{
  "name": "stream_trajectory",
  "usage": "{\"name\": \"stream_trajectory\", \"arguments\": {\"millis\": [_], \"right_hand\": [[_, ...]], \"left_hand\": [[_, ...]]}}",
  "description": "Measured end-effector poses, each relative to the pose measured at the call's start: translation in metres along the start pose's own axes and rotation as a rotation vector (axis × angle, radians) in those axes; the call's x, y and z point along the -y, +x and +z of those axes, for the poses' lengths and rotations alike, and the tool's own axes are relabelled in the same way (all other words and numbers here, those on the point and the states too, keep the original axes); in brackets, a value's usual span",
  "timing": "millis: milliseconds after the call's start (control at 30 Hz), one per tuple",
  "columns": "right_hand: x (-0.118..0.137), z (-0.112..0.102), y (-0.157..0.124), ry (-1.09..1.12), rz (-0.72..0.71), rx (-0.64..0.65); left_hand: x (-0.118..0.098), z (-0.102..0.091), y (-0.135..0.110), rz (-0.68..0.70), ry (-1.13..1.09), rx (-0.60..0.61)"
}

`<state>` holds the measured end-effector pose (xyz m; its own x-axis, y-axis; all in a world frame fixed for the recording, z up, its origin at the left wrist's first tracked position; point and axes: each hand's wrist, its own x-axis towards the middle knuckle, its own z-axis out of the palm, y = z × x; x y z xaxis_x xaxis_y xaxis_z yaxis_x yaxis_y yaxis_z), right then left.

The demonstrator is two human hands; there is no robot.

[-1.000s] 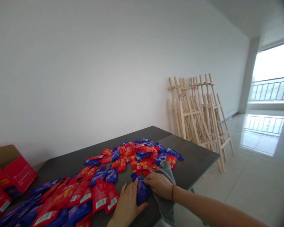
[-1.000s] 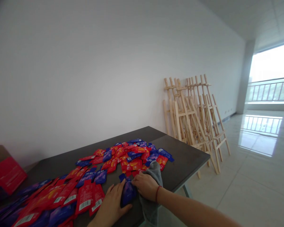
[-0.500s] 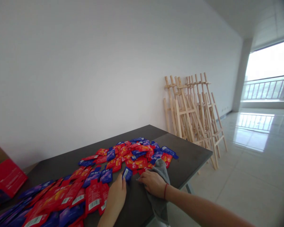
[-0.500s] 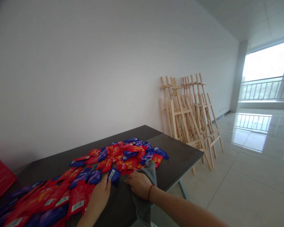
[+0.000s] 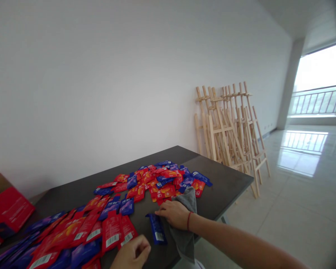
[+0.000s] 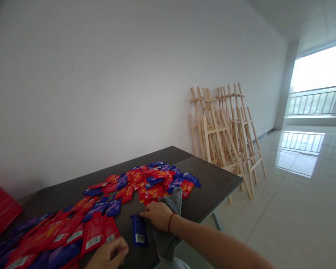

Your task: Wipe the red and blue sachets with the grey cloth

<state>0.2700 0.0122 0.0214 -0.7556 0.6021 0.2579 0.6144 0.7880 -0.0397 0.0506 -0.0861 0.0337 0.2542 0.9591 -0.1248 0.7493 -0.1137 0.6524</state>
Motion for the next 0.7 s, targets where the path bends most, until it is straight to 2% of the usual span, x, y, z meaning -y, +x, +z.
{"name": "stream_trajectory", "arguments": {"millis": [67, 100, 167, 233, 333, 533, 700], "right_hand": [[0.002, 0.000, 0.002, -0.036, -0.023, 0.004], [0.002, -0.001, 0.003, -0.052, -0.033, 0.007], [0.004, -0.003, 0.004, -0.074, -0.037, 0.014], [0.003, -0.008, 0.004, -0.073, -0.021, 0.020], [0.003, -0.014, 0.002, -0.021, -0.029, 0.008], [0.011, -0.008, -0.005, 0.051, -0.316, 0.033], [0.014, 0.001, -0.016, 0.034, -0.334, 0.053]], "left_hand": [[0.000, -0.009, 0.001, 0.256, 0.213, -0.233], [0.002, -0.010, 0.003, 0.364, 0.299, -0.297], [0.007, -0.009, 0.009, 0.467, 0.412, -0.292], [0.016, -0.002, 0.017, 0.440, 0.424, -0.252], [0.027, 0.010, 0.028, 0.340, 0.315, -0.257], [0.025, 0.020, 0.041, 0.310, 0.139, -0.251], [0.029, 0.022, 0.037, 0.341, 0.226, -0.363]]}}
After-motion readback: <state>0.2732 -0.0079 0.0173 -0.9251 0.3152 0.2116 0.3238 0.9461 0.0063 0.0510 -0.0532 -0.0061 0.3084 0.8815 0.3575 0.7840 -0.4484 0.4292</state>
